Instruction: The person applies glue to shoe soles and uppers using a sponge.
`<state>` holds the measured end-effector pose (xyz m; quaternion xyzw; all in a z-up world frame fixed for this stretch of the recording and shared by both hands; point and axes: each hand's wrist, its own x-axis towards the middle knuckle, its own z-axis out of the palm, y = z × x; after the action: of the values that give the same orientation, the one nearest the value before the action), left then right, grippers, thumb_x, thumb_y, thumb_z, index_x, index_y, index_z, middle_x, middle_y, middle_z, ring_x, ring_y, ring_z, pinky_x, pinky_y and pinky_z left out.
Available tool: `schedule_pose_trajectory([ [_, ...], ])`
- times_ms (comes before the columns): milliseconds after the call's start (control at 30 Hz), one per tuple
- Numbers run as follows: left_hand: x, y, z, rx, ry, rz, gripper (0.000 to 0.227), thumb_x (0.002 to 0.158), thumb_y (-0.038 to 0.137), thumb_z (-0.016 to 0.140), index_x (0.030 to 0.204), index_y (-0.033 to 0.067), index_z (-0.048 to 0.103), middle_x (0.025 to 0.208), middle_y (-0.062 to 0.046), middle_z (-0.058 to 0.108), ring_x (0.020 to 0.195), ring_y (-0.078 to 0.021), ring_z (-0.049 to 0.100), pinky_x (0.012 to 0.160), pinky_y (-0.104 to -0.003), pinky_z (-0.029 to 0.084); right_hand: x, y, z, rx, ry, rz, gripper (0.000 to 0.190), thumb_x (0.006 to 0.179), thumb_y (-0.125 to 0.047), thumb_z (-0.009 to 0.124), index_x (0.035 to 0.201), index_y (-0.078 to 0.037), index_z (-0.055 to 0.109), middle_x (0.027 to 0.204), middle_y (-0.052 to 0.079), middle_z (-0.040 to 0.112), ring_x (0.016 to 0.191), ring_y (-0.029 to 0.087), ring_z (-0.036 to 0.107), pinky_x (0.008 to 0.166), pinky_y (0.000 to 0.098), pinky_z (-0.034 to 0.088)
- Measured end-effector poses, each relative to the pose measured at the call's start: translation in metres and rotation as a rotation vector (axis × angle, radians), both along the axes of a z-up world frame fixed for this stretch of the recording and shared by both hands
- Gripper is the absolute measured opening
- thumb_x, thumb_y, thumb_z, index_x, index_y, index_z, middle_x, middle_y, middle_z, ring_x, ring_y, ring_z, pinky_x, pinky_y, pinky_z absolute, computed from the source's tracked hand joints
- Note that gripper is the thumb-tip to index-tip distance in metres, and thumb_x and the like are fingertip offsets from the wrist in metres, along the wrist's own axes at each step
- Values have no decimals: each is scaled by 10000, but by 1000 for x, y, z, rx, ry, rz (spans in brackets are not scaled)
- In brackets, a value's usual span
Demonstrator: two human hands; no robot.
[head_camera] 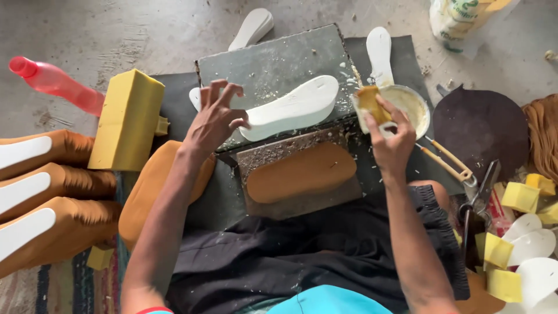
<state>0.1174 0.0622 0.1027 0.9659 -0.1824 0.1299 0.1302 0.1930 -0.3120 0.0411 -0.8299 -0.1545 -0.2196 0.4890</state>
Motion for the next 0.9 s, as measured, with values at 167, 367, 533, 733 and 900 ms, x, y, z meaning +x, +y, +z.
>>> schedule_pose_trajectory([
  [167,-66,-17,18,94,-363,229,234,827,127,854,1038,212,801,1404,-68,581,1383,-361,428,1095,-478,403,22,33,8,172,-16,-21,416,965,-270,787,1337,-107,698,1248,127,733,1106,260,721,881,355,583],
  [367,-168,-37,59,-482,-136,668,189,937,94,805,1123,123,785,982,-46,706,947,-205,666,837,-352,500,32,78,11,-335,-266,218,393,969,-399,798,1313,-220,728,1294,93,732,1301,321,603,1062,503,455],
  [533,-213,-63,68,-355,-272,655,216,851,49,799,1064,78,791,923,-71,698,981,-257,608,860,-360,493,-27,63,51,-227,-326,274,563,933,-462,731,1372,-117,663,1387,201,572,1358,372,463,1069,542,413],
  [733,-229,-82,38,-604,-223,730,221,848,43,782,1068,69,788,932,-62,704,874,-178,643,769,-308,534,-101,33,-9,480,229,641,392,1049,-364,623,1256,-41,707,1215,75,646,950,128,599,805,264,486],
  [900,-243,-88,-1,-760,-145,729,233,845,37,774,1074,68,802,929,-54,712,794,-121,654,662,-264,551,-136,22,-27,479,427,532,262,982,-134,676,1203,-6,734,1116,62,644,857,94,616,727,235,508],
])
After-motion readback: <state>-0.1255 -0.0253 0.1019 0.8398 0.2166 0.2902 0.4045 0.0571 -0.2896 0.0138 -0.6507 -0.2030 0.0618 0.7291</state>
